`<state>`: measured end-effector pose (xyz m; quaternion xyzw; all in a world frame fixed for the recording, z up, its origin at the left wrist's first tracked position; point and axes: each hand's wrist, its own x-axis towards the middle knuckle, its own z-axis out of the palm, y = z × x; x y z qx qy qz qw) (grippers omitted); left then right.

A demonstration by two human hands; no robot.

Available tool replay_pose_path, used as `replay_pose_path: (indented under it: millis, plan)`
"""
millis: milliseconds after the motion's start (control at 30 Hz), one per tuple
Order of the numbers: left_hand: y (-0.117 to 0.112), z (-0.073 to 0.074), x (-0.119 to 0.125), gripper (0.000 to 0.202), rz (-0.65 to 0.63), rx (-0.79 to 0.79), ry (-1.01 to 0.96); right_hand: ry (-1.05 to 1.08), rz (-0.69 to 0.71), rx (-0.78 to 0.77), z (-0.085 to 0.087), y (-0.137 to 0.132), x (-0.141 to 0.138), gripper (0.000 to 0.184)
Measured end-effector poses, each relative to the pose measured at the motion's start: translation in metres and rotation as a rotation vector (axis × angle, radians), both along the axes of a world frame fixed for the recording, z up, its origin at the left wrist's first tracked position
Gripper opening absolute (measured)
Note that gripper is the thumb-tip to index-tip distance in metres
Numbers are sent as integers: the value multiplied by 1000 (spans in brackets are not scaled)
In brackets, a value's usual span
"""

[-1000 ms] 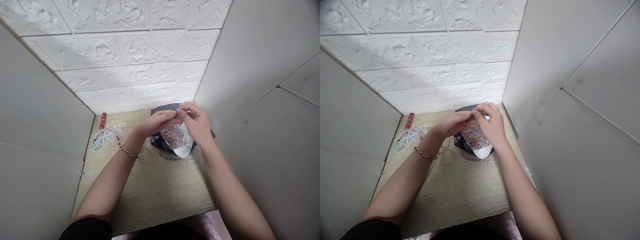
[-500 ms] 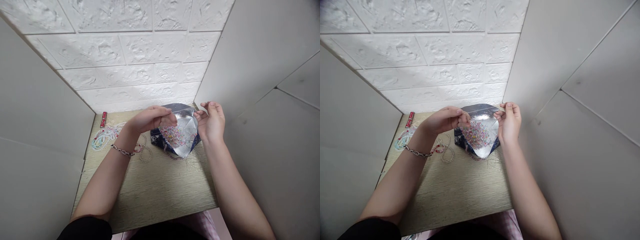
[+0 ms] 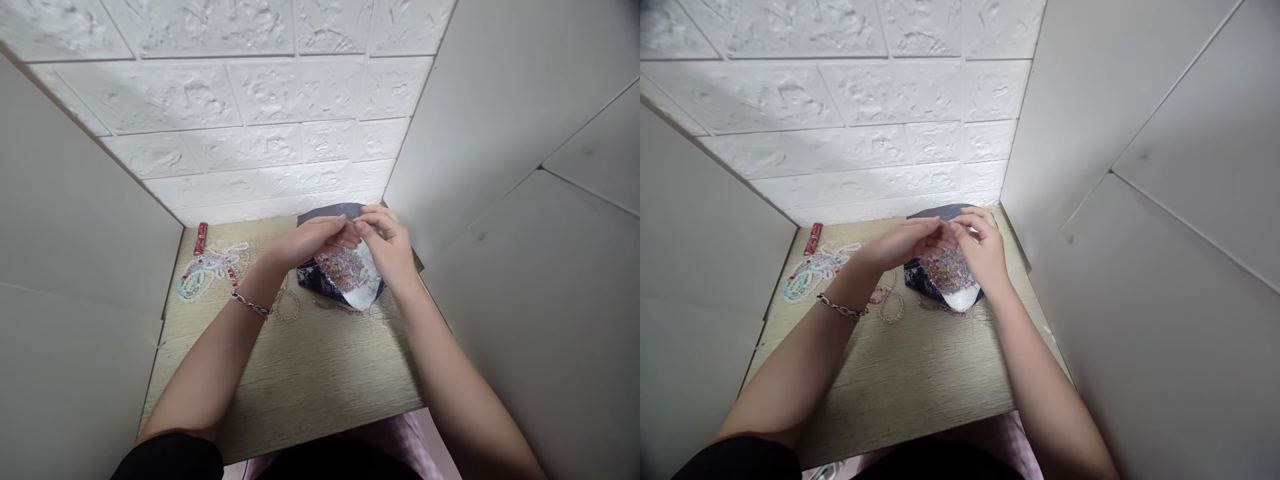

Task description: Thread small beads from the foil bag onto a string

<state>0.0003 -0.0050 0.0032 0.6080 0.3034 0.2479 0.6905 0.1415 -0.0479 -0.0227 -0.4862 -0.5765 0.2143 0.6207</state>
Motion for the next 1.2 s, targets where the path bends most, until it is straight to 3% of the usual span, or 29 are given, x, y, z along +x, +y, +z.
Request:
replay_pose_path:
  millis: [167,400,533,700,1200]
  plan:
    - [0,-1,2,24,-18,-19,25,-86,74,-89,-4,3,4,12]
    - [6,-6,2,16,158,-63,64,-908,-61,-343,-13,1,15,18]
    - [8,-7,0,16,175,-78,51,-1122,-54,-441,-19,2,19,22]
    - [8,-4,-4,17,138,-114,-5,-1226,-46,-481,-20,2,18,22]
    - [2,3,-2,19,75,-97,54,-1172,5,-458,-20,1,12,23]
